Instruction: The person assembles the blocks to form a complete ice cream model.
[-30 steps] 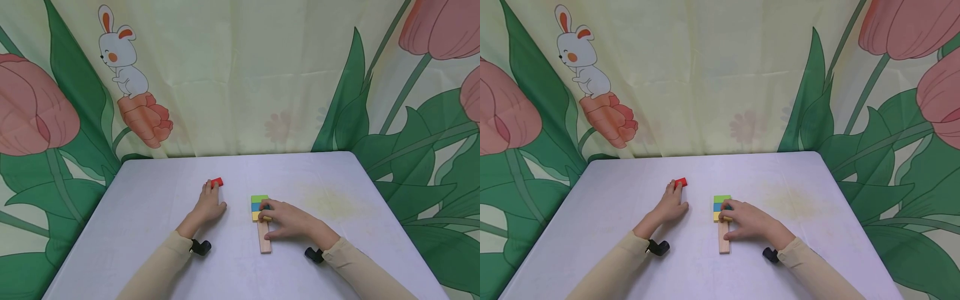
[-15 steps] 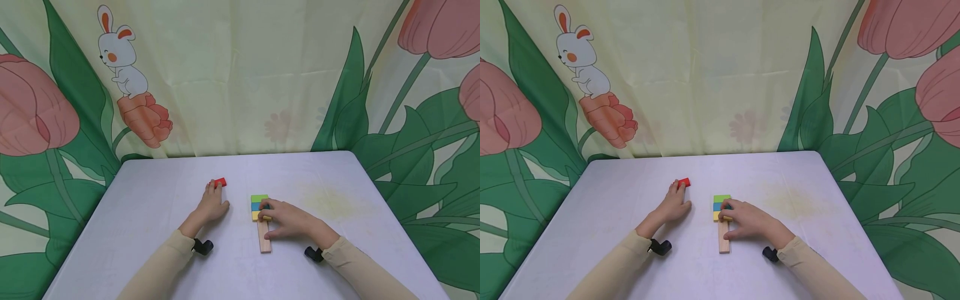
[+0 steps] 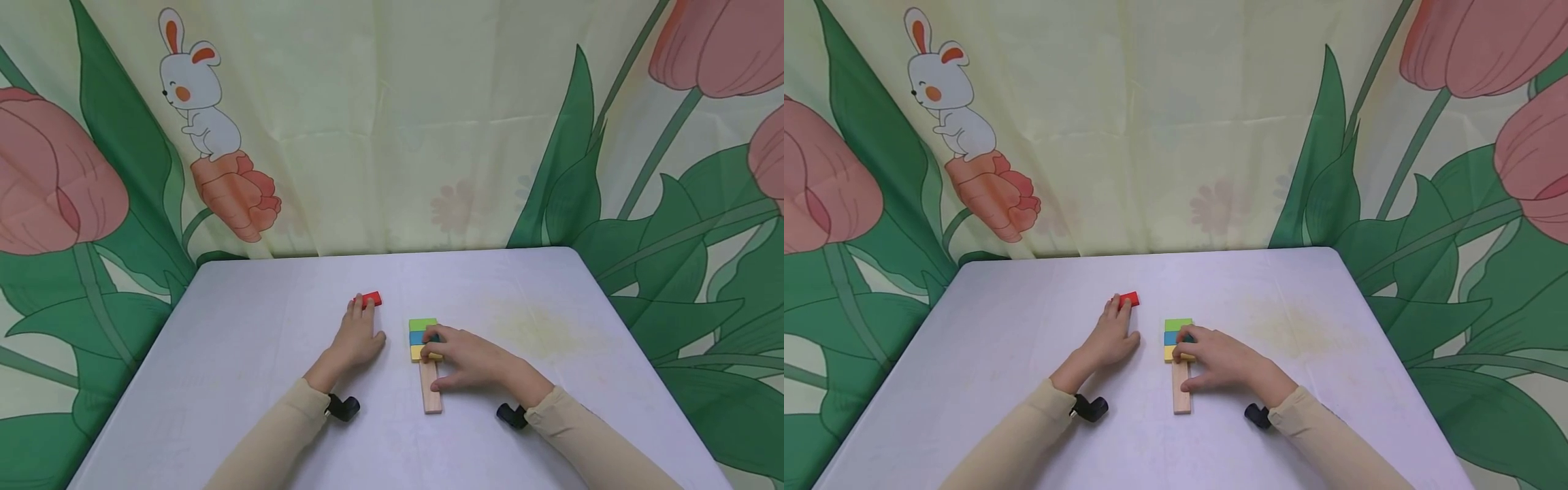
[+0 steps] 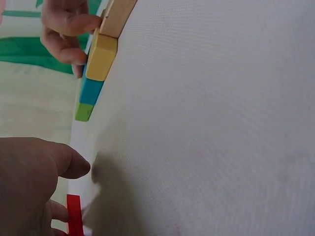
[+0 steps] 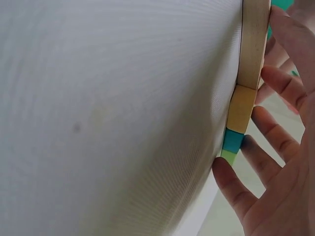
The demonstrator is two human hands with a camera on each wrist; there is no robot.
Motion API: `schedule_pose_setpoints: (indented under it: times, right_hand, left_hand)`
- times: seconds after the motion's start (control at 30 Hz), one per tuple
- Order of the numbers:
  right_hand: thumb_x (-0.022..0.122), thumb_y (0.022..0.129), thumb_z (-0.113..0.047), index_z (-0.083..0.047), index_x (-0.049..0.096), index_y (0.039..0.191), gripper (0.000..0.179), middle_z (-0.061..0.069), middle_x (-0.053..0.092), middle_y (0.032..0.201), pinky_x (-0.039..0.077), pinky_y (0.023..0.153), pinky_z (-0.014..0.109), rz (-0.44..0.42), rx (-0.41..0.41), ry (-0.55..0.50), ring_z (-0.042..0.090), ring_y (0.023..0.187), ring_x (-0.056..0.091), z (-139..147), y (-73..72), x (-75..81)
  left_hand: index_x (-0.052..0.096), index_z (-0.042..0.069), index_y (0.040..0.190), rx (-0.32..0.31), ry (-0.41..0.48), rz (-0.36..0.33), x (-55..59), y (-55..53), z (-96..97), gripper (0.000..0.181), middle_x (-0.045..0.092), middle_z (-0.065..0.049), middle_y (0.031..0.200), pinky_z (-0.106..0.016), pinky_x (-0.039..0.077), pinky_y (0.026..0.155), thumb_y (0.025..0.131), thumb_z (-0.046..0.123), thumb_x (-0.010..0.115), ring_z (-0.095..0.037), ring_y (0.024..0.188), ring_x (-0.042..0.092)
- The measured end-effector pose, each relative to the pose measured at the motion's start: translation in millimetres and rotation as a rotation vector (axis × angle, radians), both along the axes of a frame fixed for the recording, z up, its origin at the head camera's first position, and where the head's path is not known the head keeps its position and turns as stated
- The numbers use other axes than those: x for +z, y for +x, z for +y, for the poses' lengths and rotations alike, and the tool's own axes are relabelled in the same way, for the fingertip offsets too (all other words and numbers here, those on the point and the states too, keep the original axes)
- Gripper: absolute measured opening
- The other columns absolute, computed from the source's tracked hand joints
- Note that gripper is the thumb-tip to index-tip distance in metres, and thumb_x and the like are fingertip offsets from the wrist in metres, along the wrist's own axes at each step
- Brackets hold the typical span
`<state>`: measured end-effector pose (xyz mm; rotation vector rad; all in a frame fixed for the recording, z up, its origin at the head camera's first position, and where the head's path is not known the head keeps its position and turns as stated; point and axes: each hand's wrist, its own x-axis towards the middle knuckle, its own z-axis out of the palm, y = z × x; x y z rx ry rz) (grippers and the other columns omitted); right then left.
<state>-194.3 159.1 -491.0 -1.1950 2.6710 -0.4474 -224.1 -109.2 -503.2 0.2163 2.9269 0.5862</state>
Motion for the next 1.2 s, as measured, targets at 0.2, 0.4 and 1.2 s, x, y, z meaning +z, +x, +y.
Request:
schedule_pose_setpoints:
  times: [0.2,0.4,1.2]
  right_hand:
    - [0.076,0.086,-0.061,-0.036,0.065,0.119,0.043,-0.009,0.049,0.137,0.051,0.105,0.037,-0.033,-0.007,0.002,0.012,0.12,0.053,-2,1.3,1.9]
    - [0.076,0.086,-0.061,-0.035,0.066,0.119,0.043,-0.009,0.05,0.137,0.051,0.105,0.036,-0.032,-0.003,0.002,0.012,0.12,0.054,-2,1.9,3.2]
    - [0.077,0.085,-0.061,-0.033,0.067,0.12,0.046,-0.008,0.051,0.136,0.052,0.104,0.037,-0.037,-0.021,-0.015,0.012,0.119,0.054,-2,2.4,5.5]
  left_hand:
    - [0.028,0.0,0.162,-0.011,-0.003,-0.006,0.6,2.2,3.9,0.078,0.015,-0.023,0.171,-0.056,0.026,0.126,0.098,0.029,0.062,-0.043,0.158,0.017]
    - [0.029,0.0,0.161,-0.037,0.011,-0.003,-0.1,2.6,10.5,0.078,0.016,-0.022,0.171,-0.055,0.026,0.126,0.098,0.031,0.063,-0.043,0.158,0.017]
    - [0.036,0.001,0.159,-0.171,-0.009,0.043,3.6,1.9,39.8,0.068,0.024,-0.023,0.169,-0.054,0.026,0.127,0.097,0.021,0.058,-0.042,0.158,0.019]
